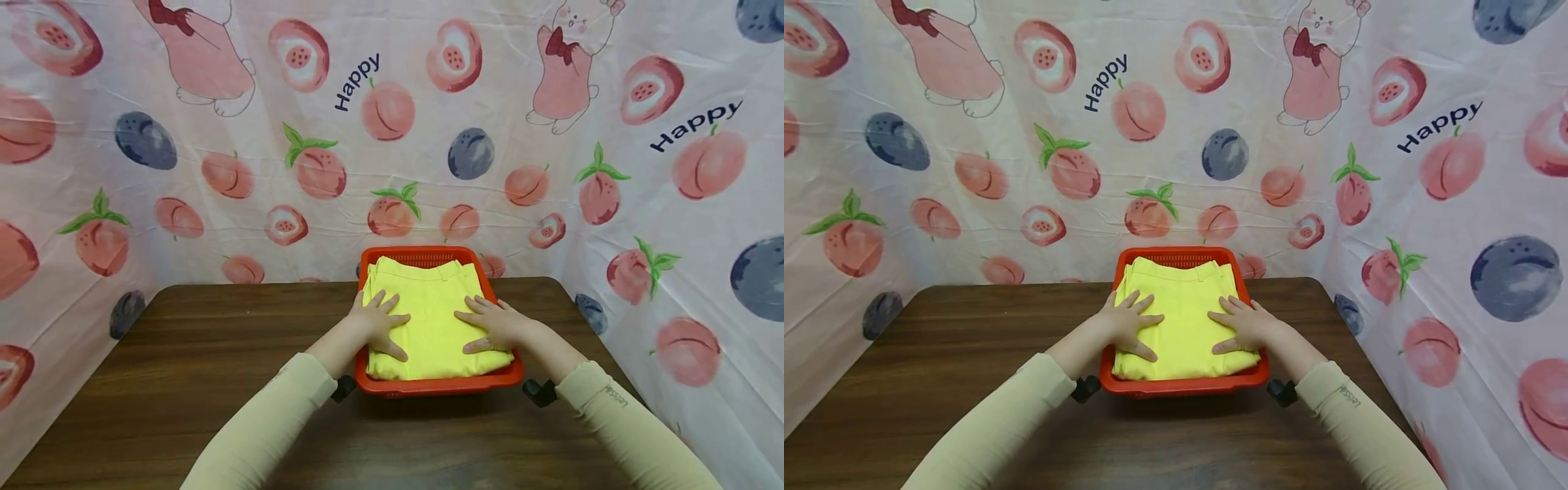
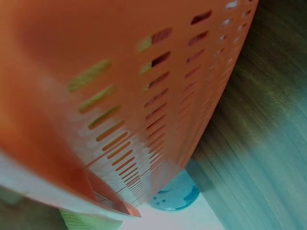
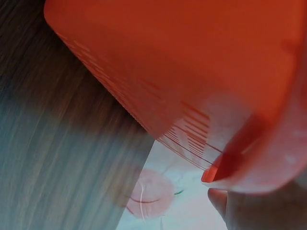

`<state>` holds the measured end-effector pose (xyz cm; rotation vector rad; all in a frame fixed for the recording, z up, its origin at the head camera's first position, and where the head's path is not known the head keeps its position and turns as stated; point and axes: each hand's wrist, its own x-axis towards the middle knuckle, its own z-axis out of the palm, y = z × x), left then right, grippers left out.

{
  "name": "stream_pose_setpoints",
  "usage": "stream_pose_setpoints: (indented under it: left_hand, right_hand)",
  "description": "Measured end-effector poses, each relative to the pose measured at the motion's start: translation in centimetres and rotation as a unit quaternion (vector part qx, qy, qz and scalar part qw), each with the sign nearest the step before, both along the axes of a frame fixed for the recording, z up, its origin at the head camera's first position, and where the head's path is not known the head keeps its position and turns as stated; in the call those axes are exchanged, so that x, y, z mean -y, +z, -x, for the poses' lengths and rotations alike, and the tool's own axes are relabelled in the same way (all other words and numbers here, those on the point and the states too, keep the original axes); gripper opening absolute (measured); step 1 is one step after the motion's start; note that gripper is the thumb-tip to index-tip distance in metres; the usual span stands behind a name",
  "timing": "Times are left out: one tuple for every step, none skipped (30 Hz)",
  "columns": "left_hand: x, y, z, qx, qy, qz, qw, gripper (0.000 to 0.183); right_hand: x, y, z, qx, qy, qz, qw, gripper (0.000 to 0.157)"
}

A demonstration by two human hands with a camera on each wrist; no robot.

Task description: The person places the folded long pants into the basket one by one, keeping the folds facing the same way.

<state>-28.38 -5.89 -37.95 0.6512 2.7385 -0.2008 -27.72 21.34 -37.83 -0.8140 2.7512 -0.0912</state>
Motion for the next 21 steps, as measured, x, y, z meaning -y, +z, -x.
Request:
stream_pose_setpoints:
  left_hand:
    - [0.0,0.0,-0.1,0.000,0.000,-0.002,1.0000,0.087]
    - [0.1,0.0,-0.1,0.000,0.000,-0.005,1.0000,0.087]
    - [0.1,-0.1,-0.1,-0.001,-0.001,-0.007,1.0000,0.087]
    - [0.2,-0.1,-0.1,-0.003,-0.003,-0.011,0.9999,0.086]
    - [0.2,-0.2,-0.2,-0.005,-0.006,-0.015,0.9999,0.086]
    - [0.3,-0.2,-0.1,-0.007,-0.009,-0.018,0.9998,0.085]
    - [0.4,-0.3,-0.1,-0.009,-0.013,-0.021,0.9997,0.084]
    - [0.6,-0.4,-0.1,-0.013,-0.016,-0.026,0.9995,0.082]
    - [0.7,-0.5,0.0,-0.016,-0.020,-0.030,0.9992,0.080]
    - [0.8,-0.5,0.0,-0.019,-0.023,-0.035,0.9990,0.078]
    - [1.0,-0.5,0.0,-0.021,-0.026,-0.039,0.9987,0.076]
    - [1.1,-0.5,0.0,-0.021,-0.029,-0.047,0.9983,0.074]
    - [1.2,-0.6,0.0,-0.021,-0.033,-0.055,0.9977,0.071]
    - [1.4,-0.5,0.0,-0.019,-0.037,-0.065,0.9970,0.068]
    - [1.6,-0.5,0.0,-0.016,-0.041,-0.076,0.9962,0.065]
    - [1.8,-0.4,0.0,-0.013,-0.043,-0.087,0.9952,0.062]
    - [2.0,-0.3,0.1,-0.010,-0.045,-0.098,0.9941,0.059]
    - [2.2,-0.2,0.1,-0.006,-0.047,-0.111,0.9927,0.057]
    - [2.5,-0.1,0.2,-0.001,-0.049,-0.121,0.9914,0.055]
    - [2.8,0.1,0.2,0.003,-0.051,-0.131,0.9900,0.054]
    - [3.1,0.2,0.3,0.007,-0.053,-0.140,0.9887,0.053]
  right_hand:
    - [0.0,-0.1,0.0,-0.002,0.000,0.002,1.000,0.081]
    - [0.0,-0.1,-0.1,-0.003,0.001,0.002,1.000,0.081]
    - [-0.1,-0.2,-0.1,-0.004,0.000,0.005,1.000,0.081]
    - [-0.1,-0.2,-0.1,-0.005,0.000,0.007,1.000,0.081]
    - [-0.1,-0.3,-0.2,-0.006,-0.001,0.009,1.000,0.081]
    - [-0.1,-0.3,-0.2,-0.007,-0.001,0.009,1.000,0.081]
    - [-0.1,-0.3,-0.2,-0.008,-0.002,0.009,1.000,0.081]
    - [-0.1,-0.3,-0.2,-0.010,-0.002,0.010,1.000,0.082]
    - [-0.1,-0.3,-0.3,-0.013,-0.003,0.012,1.000,0.081]
    - [-0.1,-0.3,-0.3,-0.016,-0.002,0.014,1.000,0.081]
    - [-0.1,-0.3,-0.3,-0.020,-0.002,0.017,1.000,0.081]
    - [-0.1,-0.3,-0.4,-0.024,-0.001,0.022,0.999,0.080]
    - [-0.2,-0.3,-0.5,-0.026,-0.001,0.027,0.999,0.079]
    - [-0.2,-0.3,-0.5,-0.028,0.000,0.035,0.999,0.077]
    - [-0.3,-0.3,-0.6,-0.031,0.003,0.043,0.999,0.075]
    - [-0.4,-0.3,-0.7,-0.035,0.007,0.052,0.998,0.073]
    - [-0.6,-0.2,-0.7,-0.038,0.010,0.061,0.997,0.070]
    - [-0.7,-0.2,-0.7,-0.041,0.014,0.069,0.997,0.067]
    - [-0.9,-0.3,-0.7,-0.045,0.020,0.076,0.996,0.064]
    - [-1.1,-0.3,-0.6,-0.049,0.025,0.082,0.995,0.062]
    - [-1.3,-0.3,-0.6,-0.055,0.031,0.088,0.994,0.060]
